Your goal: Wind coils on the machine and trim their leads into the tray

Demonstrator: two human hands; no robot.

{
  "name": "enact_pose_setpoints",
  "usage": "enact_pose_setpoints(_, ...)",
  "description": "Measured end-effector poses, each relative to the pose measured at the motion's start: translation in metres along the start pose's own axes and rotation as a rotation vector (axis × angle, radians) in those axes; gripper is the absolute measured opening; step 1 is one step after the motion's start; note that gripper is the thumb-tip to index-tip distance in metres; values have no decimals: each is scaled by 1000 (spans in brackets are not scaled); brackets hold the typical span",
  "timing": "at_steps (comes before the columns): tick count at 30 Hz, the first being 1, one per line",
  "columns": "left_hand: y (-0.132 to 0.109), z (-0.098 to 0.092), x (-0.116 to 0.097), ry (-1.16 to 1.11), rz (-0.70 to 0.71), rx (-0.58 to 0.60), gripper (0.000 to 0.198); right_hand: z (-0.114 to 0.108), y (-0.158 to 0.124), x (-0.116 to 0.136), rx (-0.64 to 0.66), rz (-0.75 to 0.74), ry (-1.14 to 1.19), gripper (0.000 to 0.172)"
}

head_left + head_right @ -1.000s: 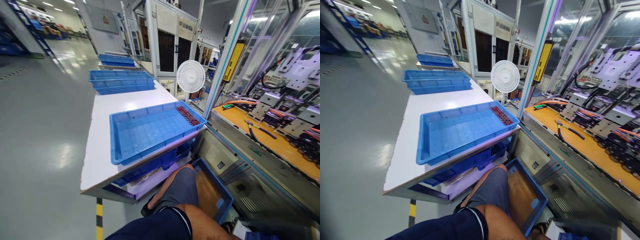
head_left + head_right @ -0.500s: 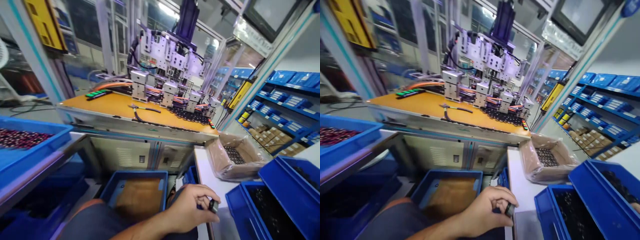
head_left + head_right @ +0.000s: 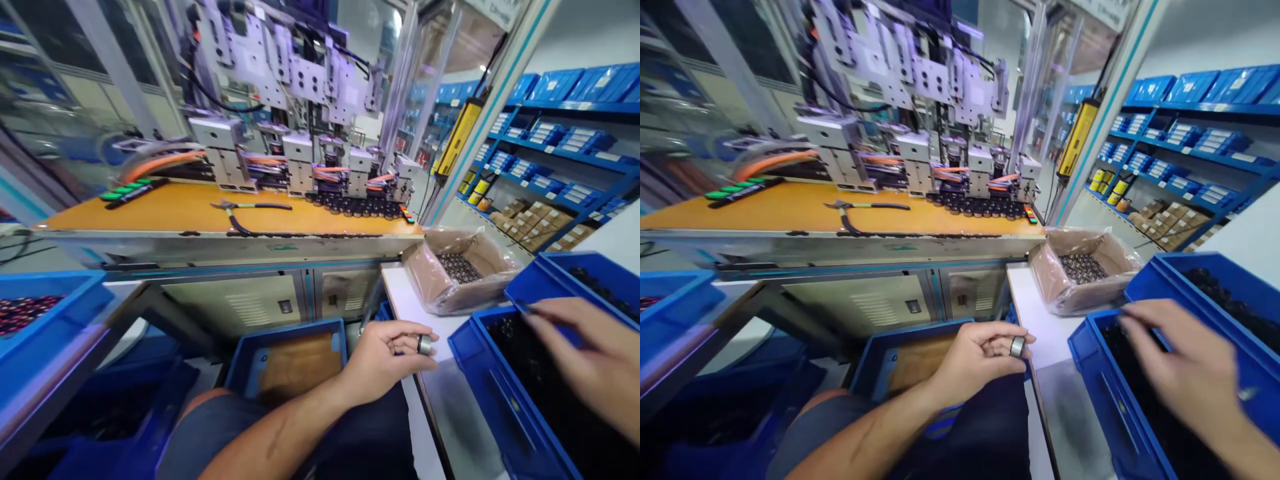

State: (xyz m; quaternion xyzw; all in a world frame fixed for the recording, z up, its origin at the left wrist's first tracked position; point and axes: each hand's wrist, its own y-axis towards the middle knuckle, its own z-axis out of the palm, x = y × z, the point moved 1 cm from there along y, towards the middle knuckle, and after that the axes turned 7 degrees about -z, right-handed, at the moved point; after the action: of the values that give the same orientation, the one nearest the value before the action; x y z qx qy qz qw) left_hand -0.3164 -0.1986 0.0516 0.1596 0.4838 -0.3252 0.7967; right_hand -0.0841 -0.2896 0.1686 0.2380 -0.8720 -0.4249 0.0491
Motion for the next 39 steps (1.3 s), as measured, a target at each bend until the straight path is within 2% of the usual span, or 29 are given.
enact_pose_setpoints(2,0,6,0,48,24,20,47,25,-15,26,56,24,81,10)
enact_pose_setpoints(4,-1,10,1,112,53,43,45,46,-25,51,42,-49,201,11)
enact_pose_setpoints(6,-3,12,2,172,86,57,42,59,-30,64,10,-107,272,10)
enact_pose_setpoints(8,-3,14,3,231,129,55,39,65,-32,67,-4,-134,286,9)
enact_pose_setpoints(13,-5,14,8,378,245,34,37,61,-34,60,-6,-166,315,9)
enact_pose_setpoints(17,-6,12,13,384,245,24,38,58,-37,58,-2,-78,349,15)
enact_pose_setpoints(20,-7,12,13,396,227,-20,39,58,-40,57,12,-91,331,19)
enact_pose_setpoints(23,-9,14,11,331,178,-12,39,58,-42,56,6,-134,297,19)
enact_pose_setpoints(32,-11,19,8,23,16,130,40,57,-45,54,54,-272,286,22)
enact_pose_setpoints(36,-13,32,19,-127,99,65,37,58,-44,54,34,-296,251,27)
enact_pose_setpoints(39,-15,37,26,-116,205,6,35,58,-43,57,2,-310,218,31)
